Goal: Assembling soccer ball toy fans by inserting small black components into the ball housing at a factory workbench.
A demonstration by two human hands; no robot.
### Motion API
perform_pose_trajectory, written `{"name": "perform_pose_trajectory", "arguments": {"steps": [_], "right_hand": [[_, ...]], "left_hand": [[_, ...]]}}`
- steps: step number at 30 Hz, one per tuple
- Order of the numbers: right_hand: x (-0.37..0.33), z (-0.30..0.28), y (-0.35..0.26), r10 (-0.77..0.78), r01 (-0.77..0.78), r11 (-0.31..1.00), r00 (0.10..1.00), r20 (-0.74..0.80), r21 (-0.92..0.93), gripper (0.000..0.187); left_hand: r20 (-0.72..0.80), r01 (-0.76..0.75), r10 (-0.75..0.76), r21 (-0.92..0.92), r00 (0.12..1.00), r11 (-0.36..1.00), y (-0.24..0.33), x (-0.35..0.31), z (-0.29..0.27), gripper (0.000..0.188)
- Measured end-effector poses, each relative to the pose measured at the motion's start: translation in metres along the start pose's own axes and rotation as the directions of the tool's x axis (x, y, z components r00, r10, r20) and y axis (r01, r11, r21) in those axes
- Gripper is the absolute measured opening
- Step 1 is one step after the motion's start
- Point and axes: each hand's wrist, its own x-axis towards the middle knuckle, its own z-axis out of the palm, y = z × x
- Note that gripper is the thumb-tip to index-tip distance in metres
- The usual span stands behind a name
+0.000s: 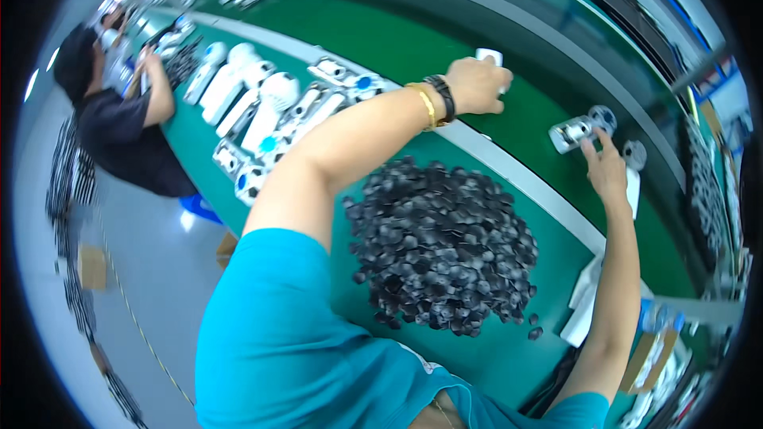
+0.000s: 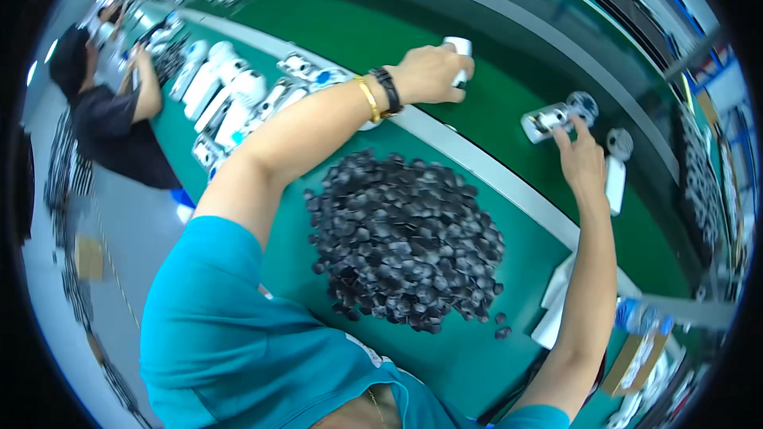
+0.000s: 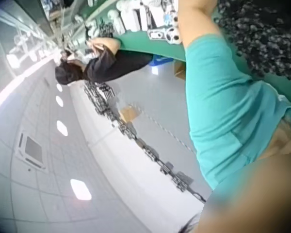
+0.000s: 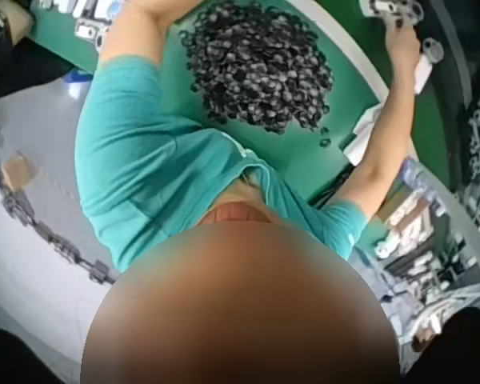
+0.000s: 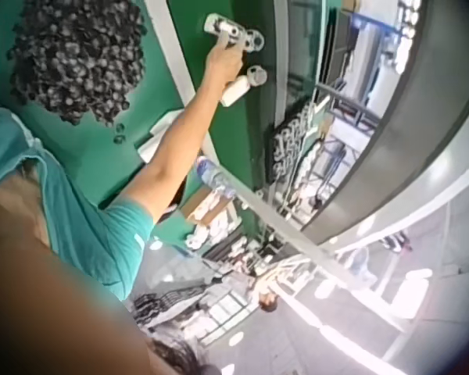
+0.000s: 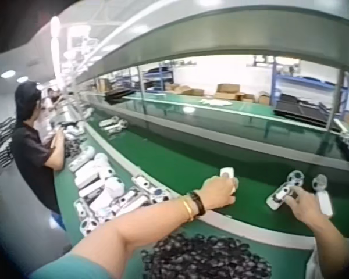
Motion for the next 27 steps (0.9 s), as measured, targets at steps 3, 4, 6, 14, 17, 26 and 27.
{"name": "perform_pose_trajectory", "arguments": {"steps": [3,4,6,14,17,26,27], "right_hand": [[0.009,0.011,-0.027,-0.024,0.020,0.999,0.989,0.144,0.033,0.047],[0.007,0.014,-0.034,0.008,-0.011,1.000,0.983,0.181,0.014,0.048],[0.005,0.014,-0.040,0.047,-0.046,0.999,0.976,0.213,-0.009,0.048],[0.012,-0.008,-0.061,0.174,-0.170,0.985,0.922,0.345,-0.041,0.046],[0.015,0.005,-0.044,0.190,-0.146,0.974,0.941,0.279,-0.171,0.042],[0.001,0.023,-0.030,0.188,-0.165,0.961,0.978,0.087,-0.221,0.036],[0.001,0.024,-0.025,0.217,-0.200,0.960,0.973,0.072,-0.197,0.034]], "left_hand": [[-0.066,0.056,-0.054,0.018,0.996,0.998,-0.012,-0.029,-0.034,0.033],[-0.087,0.056,-0.054,0.016,0.995,0.998,-0.012,-0.038,-0.044,0.032],[-0.101,0.159,-0.150,0.090,0.984,0.983,-0.023,-0.056,-0.073,0.033],[-0.250,0.563,-0.505,0.425,0.826,0.709,-0.147,-0.131,-0.096,0.030],[-0.219,0.688,-0.681,0.467,0.698,0.555,-0.160,-0.139,-0.091,0.035],[-0.006,0.749,-0.820,0.411,0.573,0.520,-0.164,-0.149,-0.099,0.051],[-0.023,0.744,-0.808,0.405,0.589,0.531,-0.163,-0.152,-0.101,0.052]]}}
